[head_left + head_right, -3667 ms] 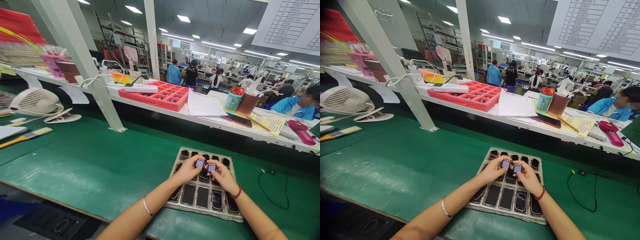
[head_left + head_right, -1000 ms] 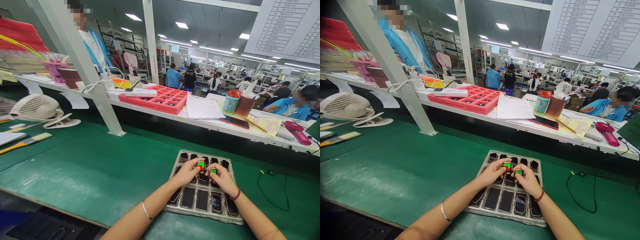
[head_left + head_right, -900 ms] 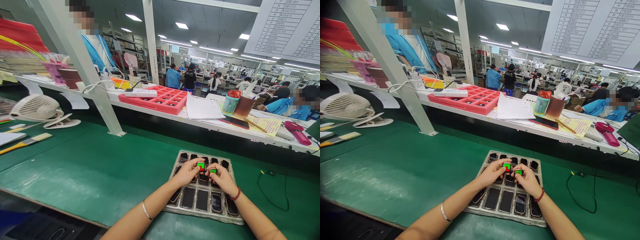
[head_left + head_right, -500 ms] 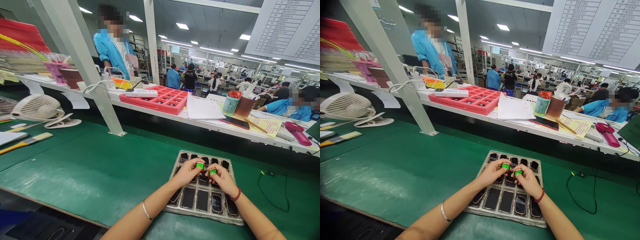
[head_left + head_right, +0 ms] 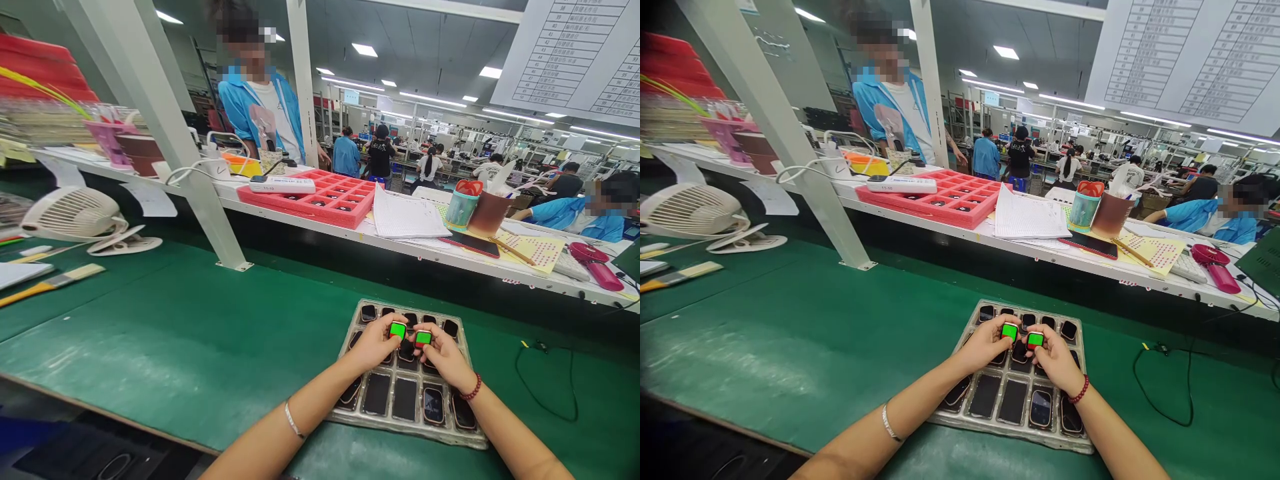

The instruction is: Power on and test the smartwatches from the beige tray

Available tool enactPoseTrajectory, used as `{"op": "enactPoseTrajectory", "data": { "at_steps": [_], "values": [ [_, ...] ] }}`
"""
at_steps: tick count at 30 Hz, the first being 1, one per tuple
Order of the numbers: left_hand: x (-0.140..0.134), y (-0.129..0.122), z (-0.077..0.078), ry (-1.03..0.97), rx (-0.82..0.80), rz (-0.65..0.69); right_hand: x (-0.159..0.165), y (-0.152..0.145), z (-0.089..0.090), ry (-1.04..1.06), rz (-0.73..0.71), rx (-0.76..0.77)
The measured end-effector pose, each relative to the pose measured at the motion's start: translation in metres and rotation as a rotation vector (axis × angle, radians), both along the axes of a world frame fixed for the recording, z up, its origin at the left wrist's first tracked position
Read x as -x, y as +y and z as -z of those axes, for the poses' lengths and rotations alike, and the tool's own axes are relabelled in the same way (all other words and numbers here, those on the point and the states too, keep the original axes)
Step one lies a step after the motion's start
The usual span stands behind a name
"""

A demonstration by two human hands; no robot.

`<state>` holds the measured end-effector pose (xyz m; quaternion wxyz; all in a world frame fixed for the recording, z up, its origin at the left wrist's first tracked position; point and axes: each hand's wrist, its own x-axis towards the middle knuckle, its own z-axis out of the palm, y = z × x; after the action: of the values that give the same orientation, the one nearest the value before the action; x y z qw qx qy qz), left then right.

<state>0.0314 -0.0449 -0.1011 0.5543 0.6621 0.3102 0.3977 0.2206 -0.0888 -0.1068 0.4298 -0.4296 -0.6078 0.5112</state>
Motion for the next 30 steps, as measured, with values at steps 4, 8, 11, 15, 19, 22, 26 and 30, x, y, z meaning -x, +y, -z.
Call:
{"op": "enactPoseTrajectory", "data": {
  "at_steps": [4, 8, 11, 15, 19, 22, 26, 30],
  "values": [
    [0.0, 0.001, 0.002, -0.019, 0.012, 0.018, 0.001, -0.001, -0.002, -0.001, 0.003, 0.01],
    [-0.002, 0.001, 0.003, -0.061, 0.051, 0.039, 0.002, -0.002, -0.005, 0.001, -0.002, -0.007],
    [-0.003, 0.0, 0.002, -0.088, 0.074, 0.054, 0.002, -0.002, -0.004, -0.001, -0.008, -0.025],
    [-0.003, -0.002, -0.001, -0.104, 0.1, 0.066, 0.002, -0.003, -0.005, -0.028, 0.001, -0.054],
    [-0.003, -0.002, -0.003, -0.093, 0.104, 0.065, 0.002, -0.004, -0.007, -0.047, -0.001, -0.069],
    [-0.002, -0.003, -0.004, -0.092, 0.1, 0.07, 0.001, -0.003, -0.006, -0.035, -0.009, -0.042],
    [-0.002, -0.005, -0.008, -0.055, 0.086, 0.059, 0.001, -0.003, -0.004, -0.029, -0.008, 0.017],
    [-0.001, -0.004, -0.009, -0.048, 0.082, 0.059, 0.001, -0.003, -0.004, -0.014, -0.007, 0.006]
  ]
}}
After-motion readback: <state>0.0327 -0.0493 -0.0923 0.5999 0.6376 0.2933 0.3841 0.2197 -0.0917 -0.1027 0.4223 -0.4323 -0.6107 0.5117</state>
